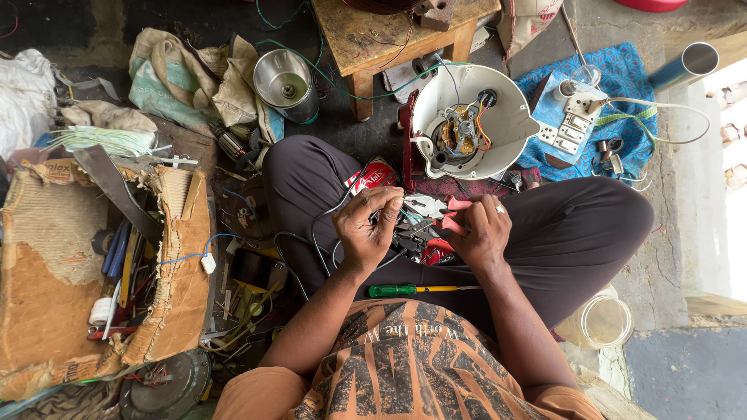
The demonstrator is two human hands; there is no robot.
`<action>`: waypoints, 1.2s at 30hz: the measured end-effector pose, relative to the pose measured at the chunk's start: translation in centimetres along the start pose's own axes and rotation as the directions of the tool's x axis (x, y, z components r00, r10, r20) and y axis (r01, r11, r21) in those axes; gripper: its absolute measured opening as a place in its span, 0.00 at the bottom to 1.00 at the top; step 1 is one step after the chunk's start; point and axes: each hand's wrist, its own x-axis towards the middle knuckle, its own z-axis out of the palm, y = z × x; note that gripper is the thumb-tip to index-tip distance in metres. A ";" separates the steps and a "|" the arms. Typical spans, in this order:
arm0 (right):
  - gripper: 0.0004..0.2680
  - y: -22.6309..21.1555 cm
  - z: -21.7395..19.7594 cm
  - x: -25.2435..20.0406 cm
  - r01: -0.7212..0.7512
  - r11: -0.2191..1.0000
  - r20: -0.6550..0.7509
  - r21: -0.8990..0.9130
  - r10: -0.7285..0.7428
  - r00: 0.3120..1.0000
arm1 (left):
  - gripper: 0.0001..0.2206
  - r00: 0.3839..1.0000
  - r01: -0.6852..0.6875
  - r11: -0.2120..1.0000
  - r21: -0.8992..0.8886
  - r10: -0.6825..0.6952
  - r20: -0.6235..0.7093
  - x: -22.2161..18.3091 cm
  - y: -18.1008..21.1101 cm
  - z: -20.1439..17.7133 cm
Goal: The person sits on the floor and repairs an electrical device, likely a fan motor, by stripping wires and connecting them to internal components. They use pliers and a screwdriver to manipulate the wires and secure connections within the motor housing.
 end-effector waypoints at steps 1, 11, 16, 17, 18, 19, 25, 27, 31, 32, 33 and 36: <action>0.18 0.1 0.1 -0.1 -0.017 1.000 0.017 0.005 0.017 1.000 | 0.04 1.000 0.010 1.000 -0.013 -0.010 0.001 0.0 -0.1 0.0; 0.15 -0.1 0.6 0.2 -0.090 0.996 0.071 0.001 0.089 0.993 | 0.07 0.989 0.136 0.969 -0.207 -0.144 -0.024 -0.2 -0.4 0.2; 0.15 -0.1 0.6 0.1 -0.110 0.993 0.058 0.031 0.108 0.992 | 0.07 0.949 0.262 0.847 -0.463 -0.314 -0.037 0.2 -0.9 0.4; 0.15 0.0 0.6 0.1 -0.109 0.994 0.048 0.025 0.107 0.993 | 0.06 0.935 0.285 0.814 -0.506 -0.352 -0.041 0.2 -0.9 0.5; 0.15 0.1 0.5 0.0 -0.109 0.994 0.031 0.015 0.108 0.994 | 0.06 0.922 0.304 0.778 -0.549 -0.386 -0.038 0.3 -1.0 0.7; 0.15 0.2 0.4 0.0 -0.115 0.993 0.013 0.034 0.114 0.993 | 0.05 0.907 0.321 0.740 -0.591 -0.420 -0.032 0.5 -1.0 0.9; 0.13 0.6 -0.1 -0.6 -0.196 0.964 -0.112 0.178 0.218 0.970 | 0.07 0.904 0.335 0.692 -0.640 -0.427 0.012 -0.2 -1.1 1.5; 0.12 1.1 -0.2 -0.7 -0.216 0.950 -0.203 0.228 0.263 0.943 | 0.06 0.904 0.367 0.738 -0.567 -0.426 0.032 -0.5 -1.2 1.8; 0.10 2.3 -0.4 -1.4 -0.332 0.829 -0.309 0.451 0.494 0.813 | 0.08 0.945 0.324 0.854 -0.407 -0.309 0.102 -1.4 -0.9 2.1; 0.10 2.8 -0.4 -1.3 -0.312 0.760 -0.315 0.570 0.554 0.771 | 0.07 0.953 0.305 0.881 -0.363 -0.281 0.117 -1.4 -0.8 2.2; 0.10 3.2 -0.5 -1.3 -0.281 0.678 -0.310 0.679 0.612 0.727 | 0.07 0.958 0.283 0.905 -0.319 -0.253 0.134 -1.3 -0.6 2.4; 0.11 4.3 -1.0 -1.4 -0.202 0.749 -0.422 0.631 0.549 0.721 | 0.07 0.972 0.195 0.951 -0.238 -0.156 0.176 -0.8 0.0 3.0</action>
